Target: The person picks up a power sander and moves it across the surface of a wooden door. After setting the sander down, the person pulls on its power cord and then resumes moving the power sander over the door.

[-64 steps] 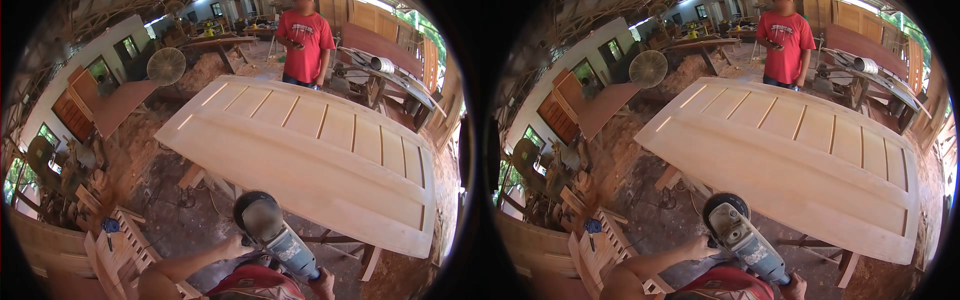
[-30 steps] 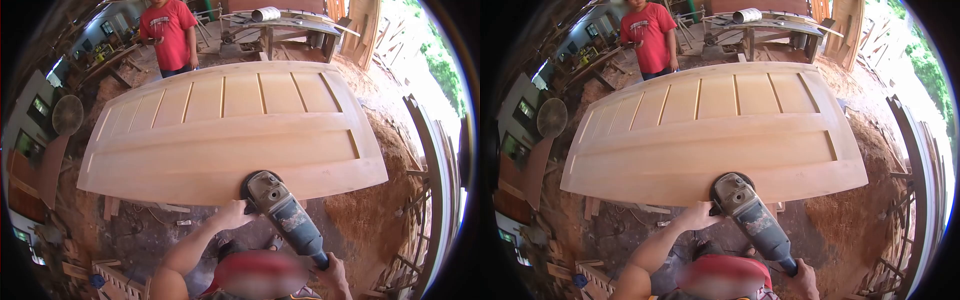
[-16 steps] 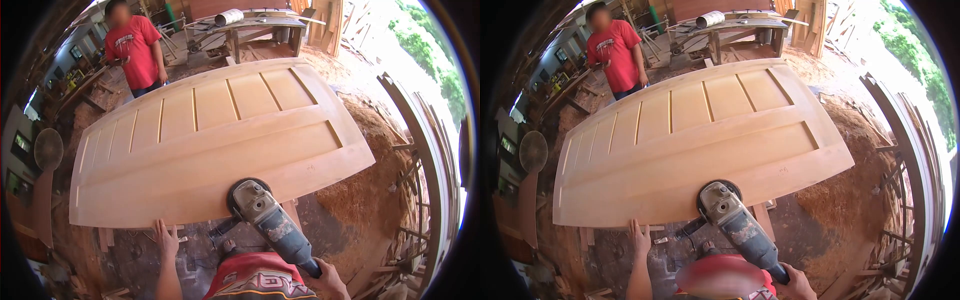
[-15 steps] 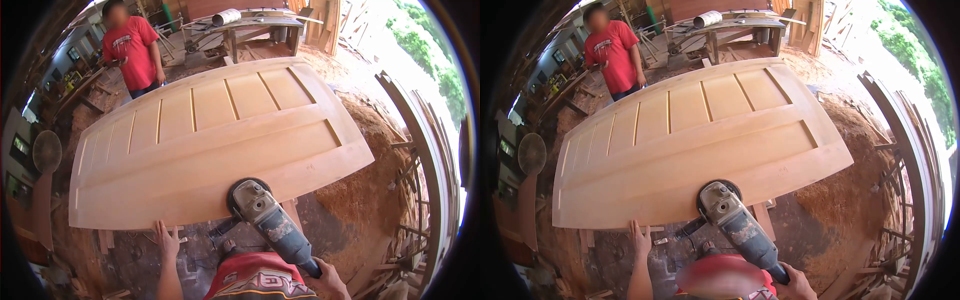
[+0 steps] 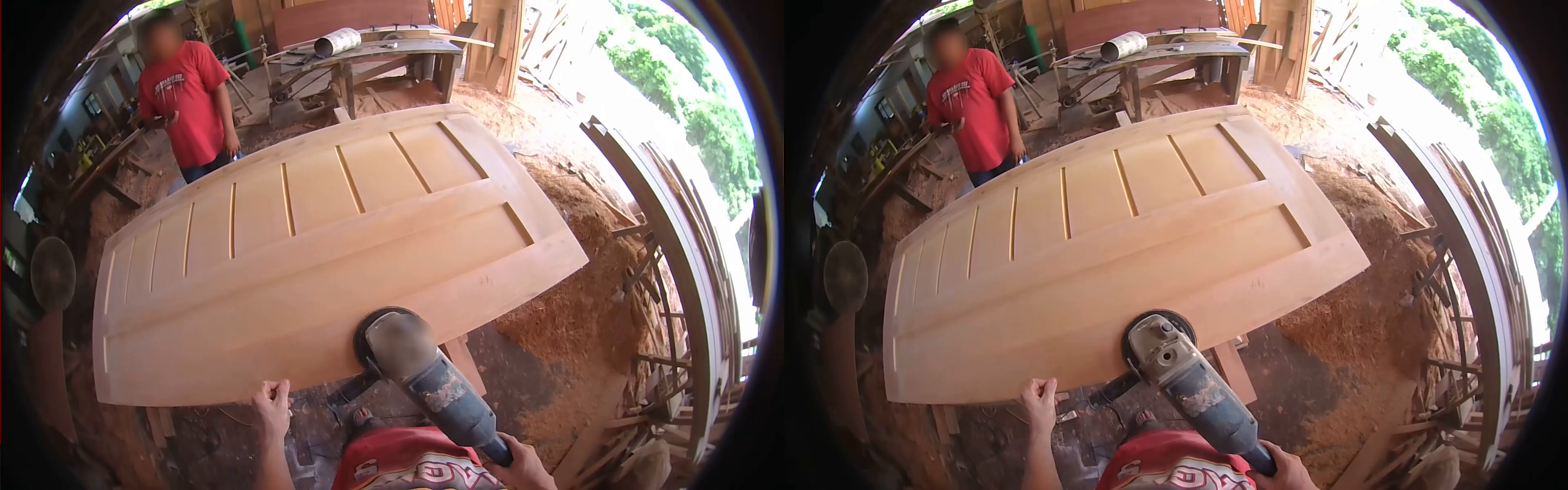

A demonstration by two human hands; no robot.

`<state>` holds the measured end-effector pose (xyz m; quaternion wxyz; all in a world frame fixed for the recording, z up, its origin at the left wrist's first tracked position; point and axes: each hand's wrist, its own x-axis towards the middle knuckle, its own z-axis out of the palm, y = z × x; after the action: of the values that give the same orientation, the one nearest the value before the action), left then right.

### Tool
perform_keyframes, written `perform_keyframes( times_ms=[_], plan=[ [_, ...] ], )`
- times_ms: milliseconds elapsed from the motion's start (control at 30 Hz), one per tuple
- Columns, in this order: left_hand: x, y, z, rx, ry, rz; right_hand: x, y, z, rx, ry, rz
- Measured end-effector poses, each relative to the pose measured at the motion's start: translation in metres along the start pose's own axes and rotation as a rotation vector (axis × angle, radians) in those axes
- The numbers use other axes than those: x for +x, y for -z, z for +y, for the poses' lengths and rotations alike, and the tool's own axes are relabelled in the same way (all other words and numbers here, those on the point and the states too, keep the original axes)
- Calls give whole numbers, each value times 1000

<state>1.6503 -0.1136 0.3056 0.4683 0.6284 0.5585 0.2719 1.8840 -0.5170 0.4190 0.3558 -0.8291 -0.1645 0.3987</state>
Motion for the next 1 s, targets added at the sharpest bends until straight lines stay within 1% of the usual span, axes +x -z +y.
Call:
perform_keyframes(
  times_ms=[100, 167, 267, 300, 367, 467, 600, 700, 800, 1000],
  plan=[
    [-13, -17, 52, 15, -110, -328, 2, 0, -2, -52, 3, 17],
    [-20, -37, 83, 282, -553, -498, 5, 2, 1, -70, 48, 22],
    [-38, -64, 106, 600, -675, -621, 8, 3, 9, -55, 91, 29],
    [-38, -74, 105, 652, -623, -627, 10, 6, 9, -44, 108, 36],
    [-36, -96, 100, 757, -524, -638, 12, 16, 5, -85, 95, -25],
    [-31, -113, 100, 804, -381, -633, 22, 25, 19, -149, 74, -104],
    [-31, -117, 105, 855, -393, -640, 27, 27, 38, -194, 120, -145],
    [-32, -120, 110, 869, -344, -639, 30, 28, 46, -185, 137, -160],
    [-32, -121, 102, 829, -364, -631, 32, 34, 44, -198, 147, -169],
    [-35, -122, 108, 809, -351, -630, 38, 45, 37, -190, 122, -198]
  ],
)
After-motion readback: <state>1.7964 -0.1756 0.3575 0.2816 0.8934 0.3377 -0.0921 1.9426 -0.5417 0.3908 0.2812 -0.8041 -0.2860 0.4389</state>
